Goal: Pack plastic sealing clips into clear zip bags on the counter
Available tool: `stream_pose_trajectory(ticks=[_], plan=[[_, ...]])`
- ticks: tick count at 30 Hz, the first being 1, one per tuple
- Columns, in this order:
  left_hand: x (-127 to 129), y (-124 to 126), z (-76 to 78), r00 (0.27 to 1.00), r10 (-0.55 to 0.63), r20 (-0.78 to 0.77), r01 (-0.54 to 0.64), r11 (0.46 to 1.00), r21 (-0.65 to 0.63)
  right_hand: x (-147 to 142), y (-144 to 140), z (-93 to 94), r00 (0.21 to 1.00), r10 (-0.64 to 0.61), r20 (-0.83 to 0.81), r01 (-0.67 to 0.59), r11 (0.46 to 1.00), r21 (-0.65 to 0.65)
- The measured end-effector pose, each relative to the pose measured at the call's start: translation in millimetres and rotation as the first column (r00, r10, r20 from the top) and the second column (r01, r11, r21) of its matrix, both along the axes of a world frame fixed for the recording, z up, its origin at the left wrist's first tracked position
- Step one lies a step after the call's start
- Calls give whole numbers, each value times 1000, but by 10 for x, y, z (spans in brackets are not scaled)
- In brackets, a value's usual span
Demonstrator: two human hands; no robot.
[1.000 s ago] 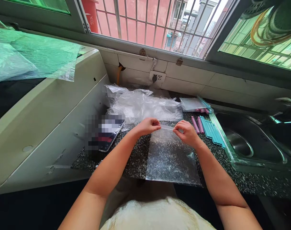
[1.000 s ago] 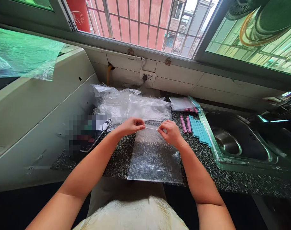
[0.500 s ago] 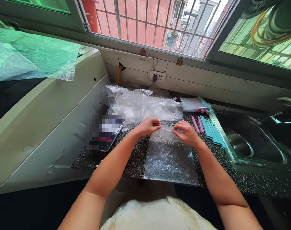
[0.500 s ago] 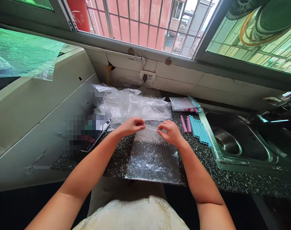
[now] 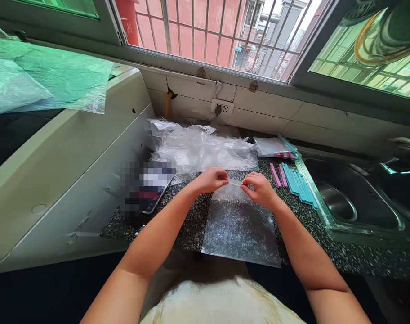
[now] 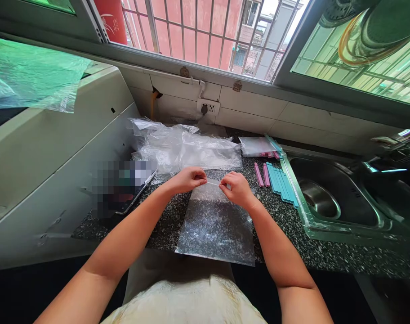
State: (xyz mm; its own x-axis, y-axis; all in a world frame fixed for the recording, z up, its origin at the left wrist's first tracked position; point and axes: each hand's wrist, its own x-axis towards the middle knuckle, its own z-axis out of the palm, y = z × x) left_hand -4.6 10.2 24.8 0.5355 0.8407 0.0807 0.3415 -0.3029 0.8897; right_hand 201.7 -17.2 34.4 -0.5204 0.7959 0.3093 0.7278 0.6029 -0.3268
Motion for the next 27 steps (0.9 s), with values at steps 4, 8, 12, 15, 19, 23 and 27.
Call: stream_pose_trajectory(ticks=[4,8,12,15,19,23,27], plan=[[3,0,13,999,26,32,-24,997,-67,2,-6,-1,1000,-6,12,5,1000,21],[-23,16,35,998,13,66,-3,988,-154,14,-5,11,1000,-18,18,17,999,43],[-67,44,48,992,27,121,-4,983,-184,40,8,29,999,-44,-17,45,997,64],[-77,58,32,989,58,137,-36,986,-163,46,13,31,998,-51,-25,52,996,69],[-67,62,10,989,89,119,-72,988,-137,38,11,23,998,-54,-12,55,996,69],[-73,65,12,992,97,83,-89,991,-98,32,6,24,999,-50,-18,51,997,52],[-86,64,19,995,73,62,-69,995,-73,23,-1,40,999,-44,-27,44,999,6]])
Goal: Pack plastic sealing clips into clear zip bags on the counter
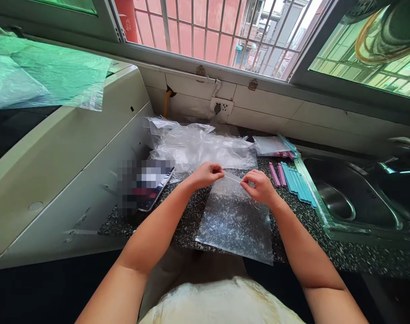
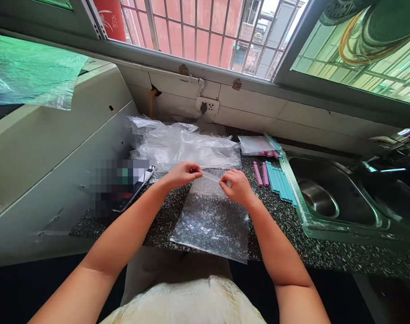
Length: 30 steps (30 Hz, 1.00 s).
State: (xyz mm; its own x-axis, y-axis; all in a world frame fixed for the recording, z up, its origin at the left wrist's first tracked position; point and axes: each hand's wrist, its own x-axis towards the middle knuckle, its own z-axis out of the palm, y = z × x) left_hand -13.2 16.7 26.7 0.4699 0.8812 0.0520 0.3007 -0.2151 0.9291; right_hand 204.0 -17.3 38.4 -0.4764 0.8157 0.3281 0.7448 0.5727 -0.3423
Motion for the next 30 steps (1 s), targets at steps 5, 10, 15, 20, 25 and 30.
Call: stream_pose_trajectory(ticks=[5,10,15,20,25,30], plan=[[9,-11,3,999,-31,6,31,999,14,-25,-28,36,998,-43,-49,39,996,-81],[34,-25,17,998,-54,-12,55,998,16,-65,-52,41,994,-71,-79,64,994,-85],[47,-40,35,999,-42,12,42,999,-3,-73,-25,-16,997,-34,-66,31,999,-34],[63,-45,40,999,-27,19,27,999,-22,-62,9,-83,999,-36,7,36,999,30],[68,-49,27,1000,-16,24,17,1000,-20,-68,17,-112,998,-46,39,45,998,46],[61,-42,13,1000,-9,25,9,1000,1,-70,21,-115,999,-40,-16,40,999,23]])
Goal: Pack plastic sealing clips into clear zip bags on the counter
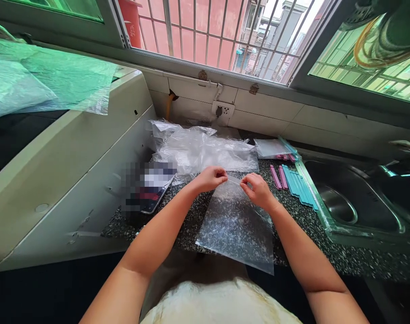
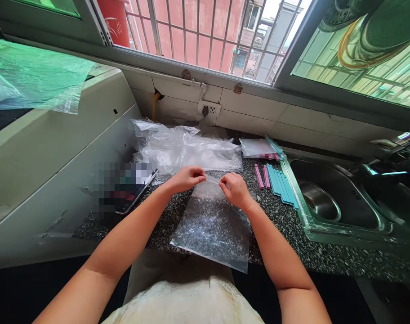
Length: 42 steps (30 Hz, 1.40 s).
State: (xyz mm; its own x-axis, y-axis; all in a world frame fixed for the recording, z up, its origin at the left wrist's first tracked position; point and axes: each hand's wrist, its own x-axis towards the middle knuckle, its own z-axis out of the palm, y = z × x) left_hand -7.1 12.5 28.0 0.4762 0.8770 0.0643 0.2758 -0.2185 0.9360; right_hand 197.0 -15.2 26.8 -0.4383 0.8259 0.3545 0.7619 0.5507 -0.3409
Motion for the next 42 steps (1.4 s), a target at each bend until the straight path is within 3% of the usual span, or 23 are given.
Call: stream_pose_trajectory(ticks=[7,25,32,42], plan=[[24,-19,4,1000,-16,-8,16,1000,25,-22,-35,38,987,43,-153,-57,994,-90],[40,-12,-41,1000,-1,3,1,1000,13,-45,-44,2,999,1,-51,-2,1000,-20],[37,-6,-18,999,45,20,-44,999,-31,-48,-41,-3,998,-5,-67,4,1000,-12],[77,-26,-36,999,27,17,-27,999,24,-74,-74,19,984,4,-176,-18,997,-80]])
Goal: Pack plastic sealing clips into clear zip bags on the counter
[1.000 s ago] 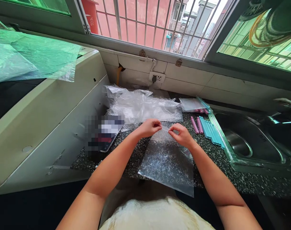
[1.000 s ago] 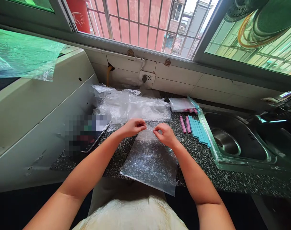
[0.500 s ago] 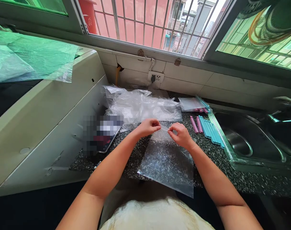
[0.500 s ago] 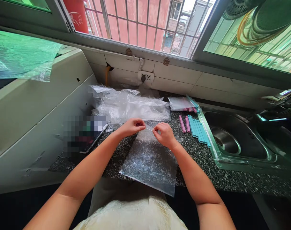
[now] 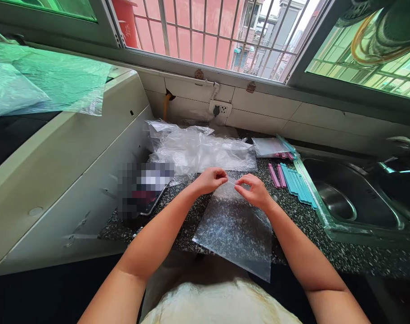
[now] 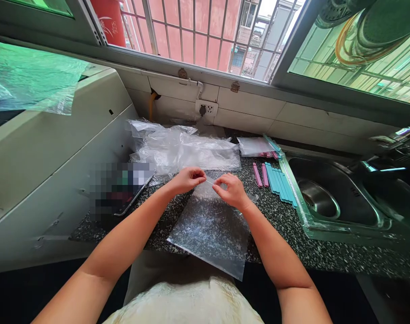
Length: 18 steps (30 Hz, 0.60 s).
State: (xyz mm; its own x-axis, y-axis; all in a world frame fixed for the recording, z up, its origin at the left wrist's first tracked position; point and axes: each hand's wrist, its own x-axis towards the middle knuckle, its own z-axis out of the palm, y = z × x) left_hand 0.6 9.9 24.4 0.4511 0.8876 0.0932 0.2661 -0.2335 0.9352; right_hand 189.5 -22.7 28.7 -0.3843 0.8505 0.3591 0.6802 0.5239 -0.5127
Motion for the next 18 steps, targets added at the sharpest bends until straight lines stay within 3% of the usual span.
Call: stream_pose_trajectory(ticks=[18], plan=[[36,-5,-58,1000,-15,20,14,999,49,-3,15,-28,1000,-5,9,5,1000,27]])
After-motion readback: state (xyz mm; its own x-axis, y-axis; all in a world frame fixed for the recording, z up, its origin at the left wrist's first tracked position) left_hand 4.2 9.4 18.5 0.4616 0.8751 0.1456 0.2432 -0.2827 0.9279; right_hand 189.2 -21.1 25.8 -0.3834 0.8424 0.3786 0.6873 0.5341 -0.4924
